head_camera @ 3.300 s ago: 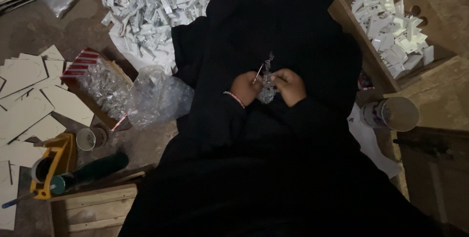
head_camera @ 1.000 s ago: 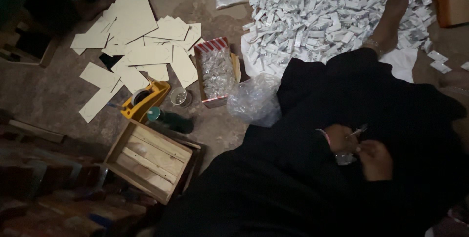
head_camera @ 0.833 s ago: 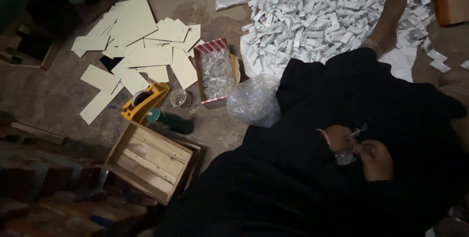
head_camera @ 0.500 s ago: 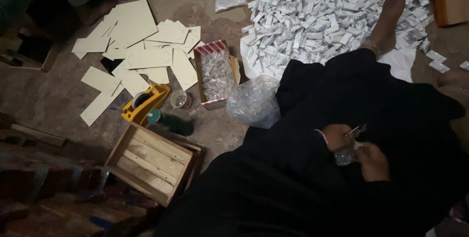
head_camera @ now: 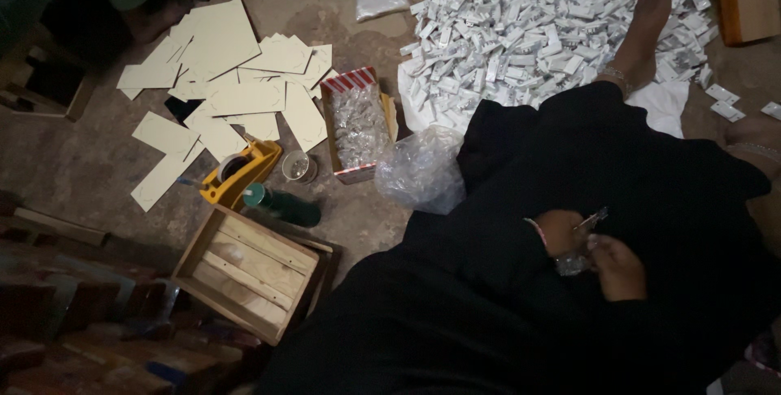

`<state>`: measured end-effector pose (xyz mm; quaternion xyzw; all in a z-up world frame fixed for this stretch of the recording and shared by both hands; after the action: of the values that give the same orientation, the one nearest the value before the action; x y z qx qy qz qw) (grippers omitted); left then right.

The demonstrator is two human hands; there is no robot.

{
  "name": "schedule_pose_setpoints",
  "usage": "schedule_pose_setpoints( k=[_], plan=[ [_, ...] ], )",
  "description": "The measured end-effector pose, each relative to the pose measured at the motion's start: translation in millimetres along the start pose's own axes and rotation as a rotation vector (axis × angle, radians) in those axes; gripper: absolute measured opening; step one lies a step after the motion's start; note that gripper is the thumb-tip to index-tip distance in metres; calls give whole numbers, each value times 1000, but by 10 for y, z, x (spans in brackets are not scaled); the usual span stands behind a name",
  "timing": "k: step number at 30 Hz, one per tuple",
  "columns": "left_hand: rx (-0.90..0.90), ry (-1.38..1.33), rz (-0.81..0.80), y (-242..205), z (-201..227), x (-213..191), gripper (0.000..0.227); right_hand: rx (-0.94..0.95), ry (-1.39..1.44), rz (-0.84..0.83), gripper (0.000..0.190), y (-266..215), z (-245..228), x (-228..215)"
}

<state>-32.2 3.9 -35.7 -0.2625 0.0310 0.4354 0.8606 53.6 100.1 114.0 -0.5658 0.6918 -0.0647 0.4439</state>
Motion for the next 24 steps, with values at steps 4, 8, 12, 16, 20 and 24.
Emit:
schedule_pose_setpoints(
  k=[4,8,12,16,20,24],
  plan=[
    [46,129,-93,-59,136,-46,28,-31,82,-20,28,15,27,-16],
    [80,74,-114,-372,316,-140,30,8,145,-52,27,104,58,-51],
    [194,-73,-117,-687,550,-224,33,50,55,105,27,58,57,-113],
    [260,111,-228,-749,683,-148,34,-123,266,109,30,-65,-52,-201],
    [276,267,-260,-581,557,-17,36,143,445,71,31,-86,-27,-245],
    [265,304,-333,-268,229,165,35,141,514,131,32,-126,-71,-242]
  ],
)
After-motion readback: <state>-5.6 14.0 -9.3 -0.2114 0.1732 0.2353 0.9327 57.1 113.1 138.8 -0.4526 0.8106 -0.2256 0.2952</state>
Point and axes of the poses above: each hand's wrist, its own y-axis towards the middle knuckle, its own x-axis out of the palm, z = x × y, the point moved 5 cm from there along y, towards the middle knuckle, and after that the axes turned 3 degrees about y, right-handed, at the moved point
